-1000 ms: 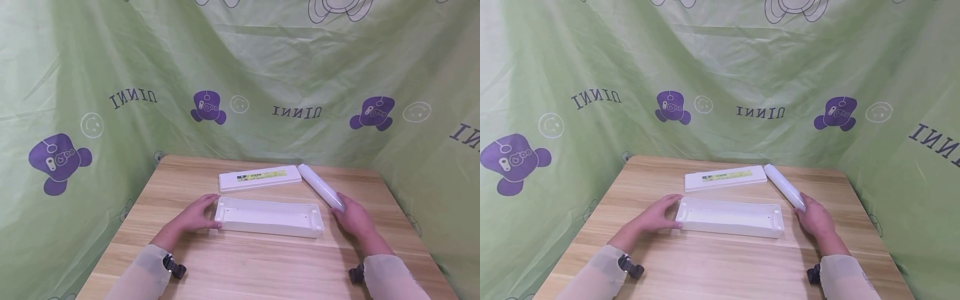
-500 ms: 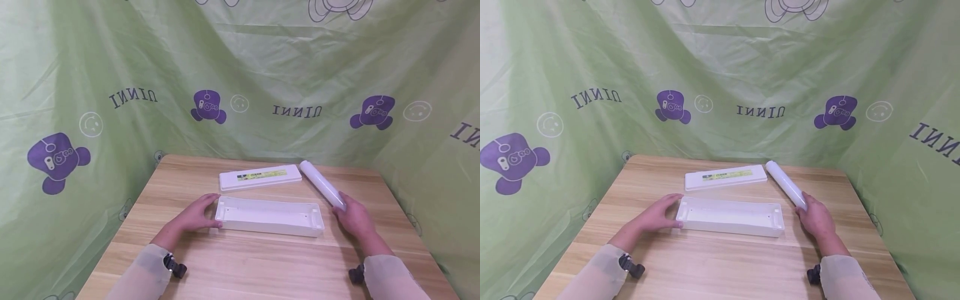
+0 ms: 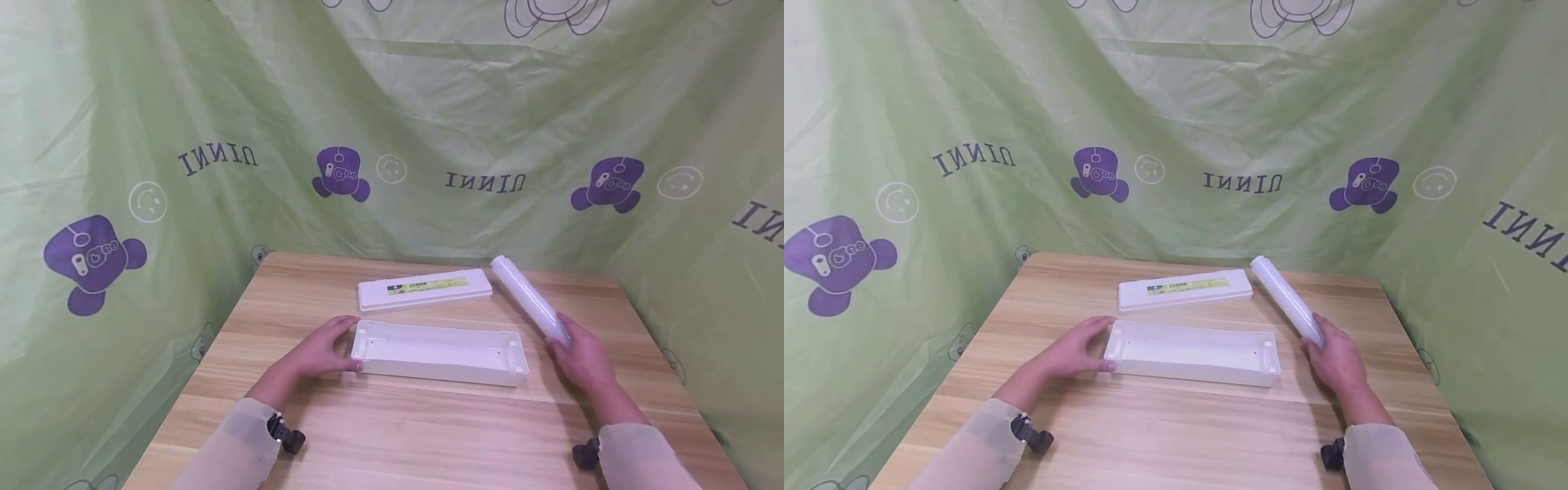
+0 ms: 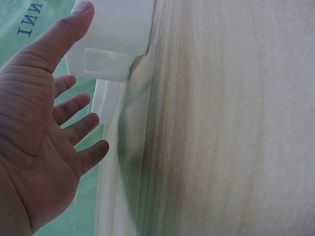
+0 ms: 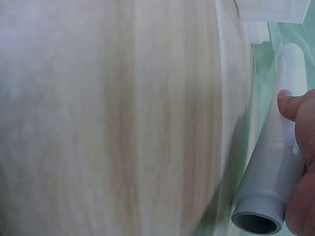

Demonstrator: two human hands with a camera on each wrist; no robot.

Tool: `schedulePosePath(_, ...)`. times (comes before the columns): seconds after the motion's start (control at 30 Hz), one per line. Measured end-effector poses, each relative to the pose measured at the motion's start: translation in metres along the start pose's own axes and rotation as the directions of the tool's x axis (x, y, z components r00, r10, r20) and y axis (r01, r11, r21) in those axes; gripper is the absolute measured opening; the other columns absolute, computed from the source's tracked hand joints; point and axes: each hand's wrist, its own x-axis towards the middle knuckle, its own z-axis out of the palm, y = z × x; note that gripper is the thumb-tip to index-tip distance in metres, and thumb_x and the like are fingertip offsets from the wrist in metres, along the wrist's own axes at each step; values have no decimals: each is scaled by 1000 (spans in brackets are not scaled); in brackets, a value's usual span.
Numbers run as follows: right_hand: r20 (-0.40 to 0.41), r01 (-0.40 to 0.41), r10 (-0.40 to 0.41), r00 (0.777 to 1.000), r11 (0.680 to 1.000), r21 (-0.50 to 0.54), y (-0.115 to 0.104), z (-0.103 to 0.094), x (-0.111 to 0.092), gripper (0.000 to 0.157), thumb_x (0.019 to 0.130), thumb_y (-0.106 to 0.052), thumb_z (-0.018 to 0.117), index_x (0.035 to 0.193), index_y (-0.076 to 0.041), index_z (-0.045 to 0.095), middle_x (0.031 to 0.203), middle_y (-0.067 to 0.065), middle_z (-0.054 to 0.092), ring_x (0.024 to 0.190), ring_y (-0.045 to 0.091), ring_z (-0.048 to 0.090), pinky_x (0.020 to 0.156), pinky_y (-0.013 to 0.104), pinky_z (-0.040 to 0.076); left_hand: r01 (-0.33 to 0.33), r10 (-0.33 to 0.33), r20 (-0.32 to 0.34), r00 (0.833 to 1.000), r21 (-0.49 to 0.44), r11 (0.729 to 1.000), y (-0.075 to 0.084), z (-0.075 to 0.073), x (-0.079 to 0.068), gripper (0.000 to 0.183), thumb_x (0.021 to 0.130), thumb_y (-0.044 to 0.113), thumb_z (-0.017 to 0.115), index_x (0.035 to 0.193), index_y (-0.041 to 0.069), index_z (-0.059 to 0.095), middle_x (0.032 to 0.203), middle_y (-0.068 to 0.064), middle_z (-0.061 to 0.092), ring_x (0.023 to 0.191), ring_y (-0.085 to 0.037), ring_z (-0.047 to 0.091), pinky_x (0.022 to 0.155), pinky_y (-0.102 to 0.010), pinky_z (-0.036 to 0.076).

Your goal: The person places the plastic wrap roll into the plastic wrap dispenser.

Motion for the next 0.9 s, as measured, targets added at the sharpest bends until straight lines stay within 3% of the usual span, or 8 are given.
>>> schedulePosePath(0.9,-83,189,-189,978,982,-14,3,-4,-7,61,88,-19,74,141,-2,49,117,36,60,98,53,60,82,66,46,-11,11,-23,1000,-17,1000,-3,4,0,110,67,73,74,155,22,33,156,-9,34,140,-32,34,112,-53,30)
